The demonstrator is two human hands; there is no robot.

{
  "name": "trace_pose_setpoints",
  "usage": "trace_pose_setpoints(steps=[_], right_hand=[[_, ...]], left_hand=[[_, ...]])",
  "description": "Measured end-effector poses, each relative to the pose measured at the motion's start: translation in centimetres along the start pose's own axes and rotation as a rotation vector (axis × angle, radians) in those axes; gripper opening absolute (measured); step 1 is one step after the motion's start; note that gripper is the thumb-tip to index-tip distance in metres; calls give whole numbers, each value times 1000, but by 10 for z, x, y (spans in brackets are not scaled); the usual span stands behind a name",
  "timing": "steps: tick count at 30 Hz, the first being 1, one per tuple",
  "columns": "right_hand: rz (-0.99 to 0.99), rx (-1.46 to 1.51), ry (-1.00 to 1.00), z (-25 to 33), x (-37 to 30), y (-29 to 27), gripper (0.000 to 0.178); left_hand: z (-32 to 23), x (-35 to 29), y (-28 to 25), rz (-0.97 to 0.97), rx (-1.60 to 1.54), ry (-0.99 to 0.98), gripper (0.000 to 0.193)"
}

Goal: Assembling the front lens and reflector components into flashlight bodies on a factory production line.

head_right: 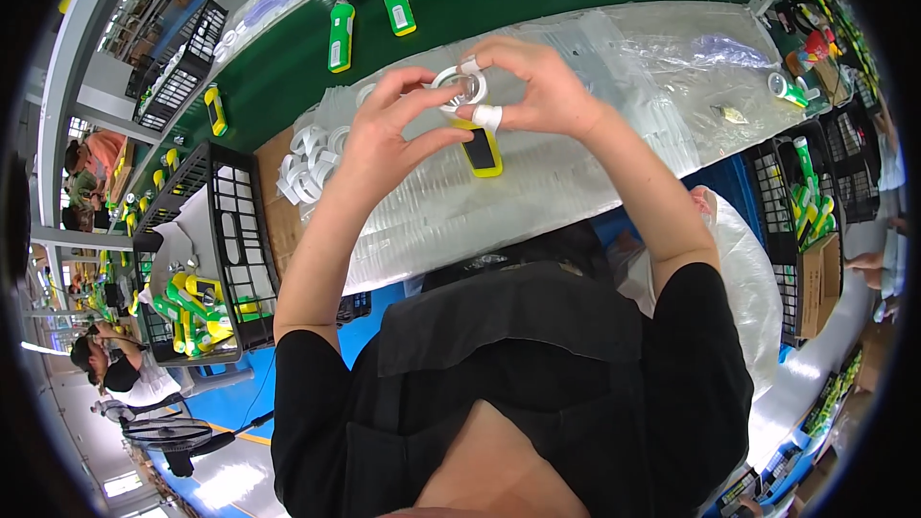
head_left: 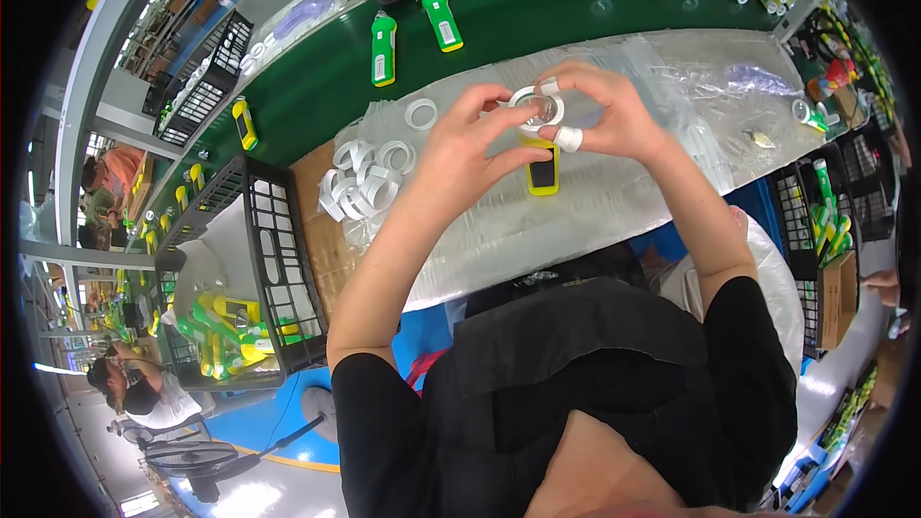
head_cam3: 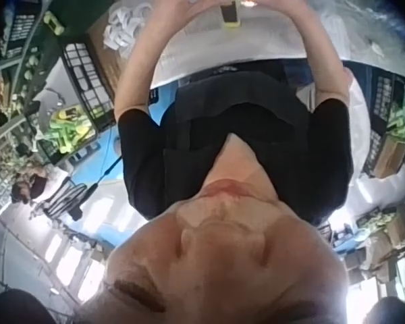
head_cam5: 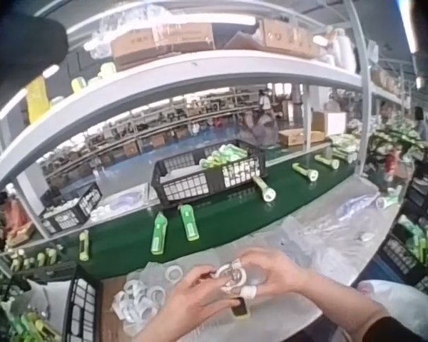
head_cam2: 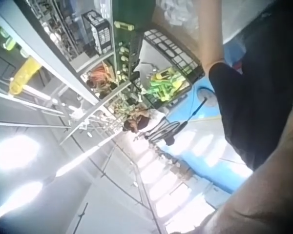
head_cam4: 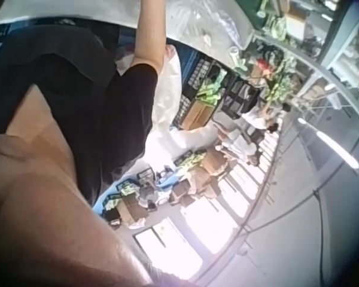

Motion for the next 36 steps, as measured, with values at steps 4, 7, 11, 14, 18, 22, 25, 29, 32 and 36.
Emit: trace_pose_setpoints(steps=[4,7,11,14,18,22,25,29,32,36], right_hand=[[332,-219,6,21,22,-10,35],[595,-182,103,22,32,-2,36],[714,-210,123,16,35,-6,34],[761,-143,173,7,35,-7,33],[828,-130,267,2,37,-4,33],[871,-146,283,3,39,-4,29],[826,-176,276,5,40,-4,25],[833,-144,312,5,42,-3,24],[794,-64,297,7,41,-1,23],[845,-185,277,10,39,-1,23]], left_hand=[[-12,6,17,-49,54,83,49],[2,7,33,-8,-57,-65,44],[0,10,38,-26,-115,-87,39],[0,11,42,-24,-114,-72,38],[0,12,41,-49,-141,-25,37],[2,12,45,-38,-122,-34,36],[2,12,45,-30,-127,-33,37],[5,11,45,-44,-126,-21,36],[5,8,44,-57,-137,-16,36],[2,7,44,-72,-121,2,36]])
Point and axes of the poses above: each hand's wrist, its own x-axis towards the middle knuckle, its own y-axis out of the palm, z = x × y, the point moved 8 cm from there along x, towards the middle knuckle, and after that the axes turned 5 degrees about -y, right-handed, at the moved point
